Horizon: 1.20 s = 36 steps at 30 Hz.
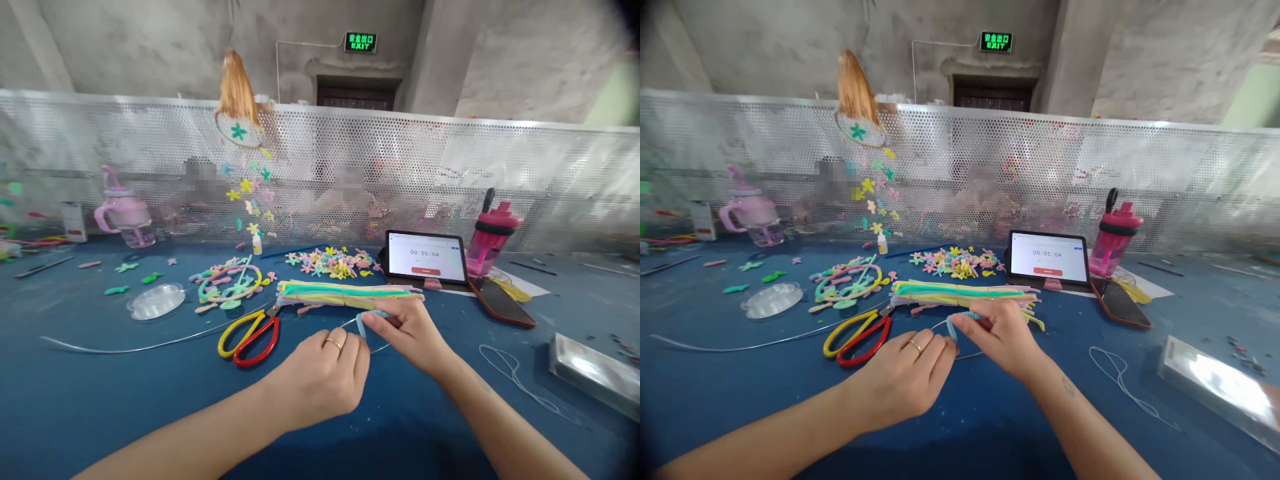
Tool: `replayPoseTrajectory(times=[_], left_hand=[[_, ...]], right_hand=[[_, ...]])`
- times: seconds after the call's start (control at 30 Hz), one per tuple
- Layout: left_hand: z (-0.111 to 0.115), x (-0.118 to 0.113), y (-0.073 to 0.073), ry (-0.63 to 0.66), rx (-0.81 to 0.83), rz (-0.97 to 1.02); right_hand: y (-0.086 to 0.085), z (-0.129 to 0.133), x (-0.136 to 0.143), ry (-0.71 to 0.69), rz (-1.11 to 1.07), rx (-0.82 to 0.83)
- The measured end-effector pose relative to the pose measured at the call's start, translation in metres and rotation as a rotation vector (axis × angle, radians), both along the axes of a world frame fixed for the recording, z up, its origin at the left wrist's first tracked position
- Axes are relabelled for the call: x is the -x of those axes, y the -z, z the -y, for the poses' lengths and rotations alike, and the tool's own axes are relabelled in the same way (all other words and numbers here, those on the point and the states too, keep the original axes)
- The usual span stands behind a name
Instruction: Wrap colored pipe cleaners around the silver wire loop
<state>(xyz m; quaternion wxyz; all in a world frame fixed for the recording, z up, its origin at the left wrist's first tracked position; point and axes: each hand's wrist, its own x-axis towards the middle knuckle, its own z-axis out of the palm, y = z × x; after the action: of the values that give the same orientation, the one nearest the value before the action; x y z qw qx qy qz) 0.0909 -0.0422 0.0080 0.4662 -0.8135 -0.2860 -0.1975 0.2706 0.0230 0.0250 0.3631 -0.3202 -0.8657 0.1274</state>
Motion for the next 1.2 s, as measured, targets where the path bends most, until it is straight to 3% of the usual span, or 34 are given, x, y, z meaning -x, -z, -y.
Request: replayPoseTrajectory(times=[0.2,0.33,0.57,0.63,0.73,0.8,0.87,0.93,1.0,1.1,1.13,1.2], left_hand=[[-0.007,0.003,0.002,-0.1,-0.025,-0.017],[-0.01,0.002,0.003,-0.082,-0.03,-0.006],[-0.01,-0.005,0.005,-0.074,-0.022,-0.004],[-0.009,-0.005,0.003,-0.046,-0.017,0.01],[-0.009,0.0,-0.003,0.118,0.066,0.148],[-0.012,0.006,-0.009,0.237,0.234,0.348],[-0.019,0.012,-0.015,0.268,0.476,0.621],[-0.03,0.017,-0.018,0.257,0.776,0.897],[-0.041,0.02,-0.016,0.314,1.159,1.052],[-0.053,0.022,-0.008,0.487,1.772,0.967],[-0.055,0.023,-0.004,0.513,1.906,0.914],[-0.059,0.024,0.001,0.506,1.987,0.894]], right_hand=[[-0.002,0.003,0.0,-0.025,0.008,-0.129],[-0.001,0.004,0.002,-0.023,0.017,-0.251],[0.002,0.004,0.002,0.07,0.08,-0.31],[0.003,0.004,0.003,0.098,0.055,-0.307],[0.004,0.005,0.003,0.092,0.033,-0.296],[0.004,0.005,0.003,0.073,0.029,-0.289],[0.003,0.005,0.003,0.056,0.026,-0.28],[0.003,0.005,0.002,0.046,0.019,-0.276],[0.002,0.005,0.002,0.03,0.016,-0.272],[0.002,0.006,0.002,-0.004,0.018,-0.281],[0.002,0.006,0.002,-0.008,0.019,-0.288],[0.002,0.006,0.002,-0.001,0.021,-0.305]])
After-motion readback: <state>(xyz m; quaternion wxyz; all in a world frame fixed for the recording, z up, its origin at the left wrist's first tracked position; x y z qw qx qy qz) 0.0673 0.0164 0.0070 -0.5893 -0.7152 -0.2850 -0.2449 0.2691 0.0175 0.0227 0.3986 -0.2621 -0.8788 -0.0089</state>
